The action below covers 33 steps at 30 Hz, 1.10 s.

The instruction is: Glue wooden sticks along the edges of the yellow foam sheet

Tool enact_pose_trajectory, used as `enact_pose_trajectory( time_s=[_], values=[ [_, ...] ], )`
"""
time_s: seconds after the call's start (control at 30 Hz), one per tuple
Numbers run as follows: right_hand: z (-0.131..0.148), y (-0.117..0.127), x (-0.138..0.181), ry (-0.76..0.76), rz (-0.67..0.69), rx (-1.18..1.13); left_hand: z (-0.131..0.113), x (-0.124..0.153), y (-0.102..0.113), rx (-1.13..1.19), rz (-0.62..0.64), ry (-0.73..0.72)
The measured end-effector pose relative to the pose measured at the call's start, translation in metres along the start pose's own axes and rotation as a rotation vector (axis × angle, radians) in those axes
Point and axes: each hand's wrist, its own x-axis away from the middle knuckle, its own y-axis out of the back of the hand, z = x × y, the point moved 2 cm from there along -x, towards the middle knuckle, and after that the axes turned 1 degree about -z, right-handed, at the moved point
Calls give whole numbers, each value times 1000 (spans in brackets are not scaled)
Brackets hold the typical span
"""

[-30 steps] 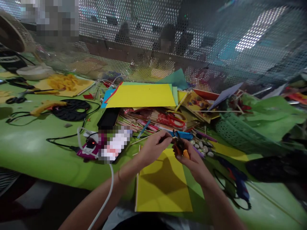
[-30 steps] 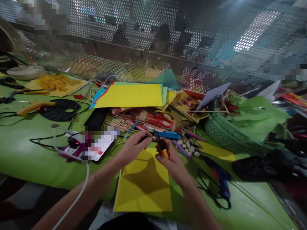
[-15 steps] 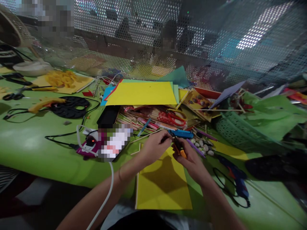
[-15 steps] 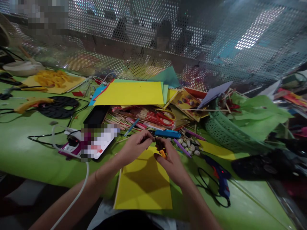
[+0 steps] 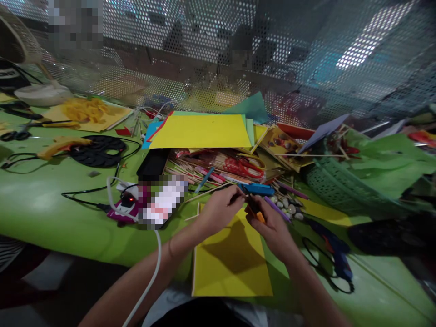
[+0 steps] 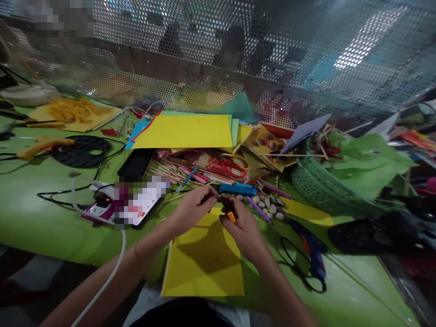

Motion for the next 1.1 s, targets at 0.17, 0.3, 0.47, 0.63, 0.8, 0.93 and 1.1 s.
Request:
enact_pose_trajectory(
  time_s=[0.17, 0.3, 0.47, 0.63, 0.8, 0.93, 1.1],
  values=[
    [0, -2, -3, 10, -21, 117, 3, -1, -2, -81, -6, -18],
    [-3, -4, -4, 39, -53, 187, 5, -1, -4, -100, -4, -16],
    [-7, -5, -4, 31, -83, 235, 2, 1, -3, -179, 10, -36],
    [-8, -4, -5, 14, -131, 143, -3, 6, 0, -467, -25, -21],
    [-9, -3, -7, -62, -50, -74, -3, 7, 1, -456, -12, -46],
    [-10, -1, -7, -35, -21, -76, -2, 6, 1, -423, -8, -44],
    [-7, 1, -6, -37, 8, -53, -2, 6, 0, -414, 25, -25]
  ],
)
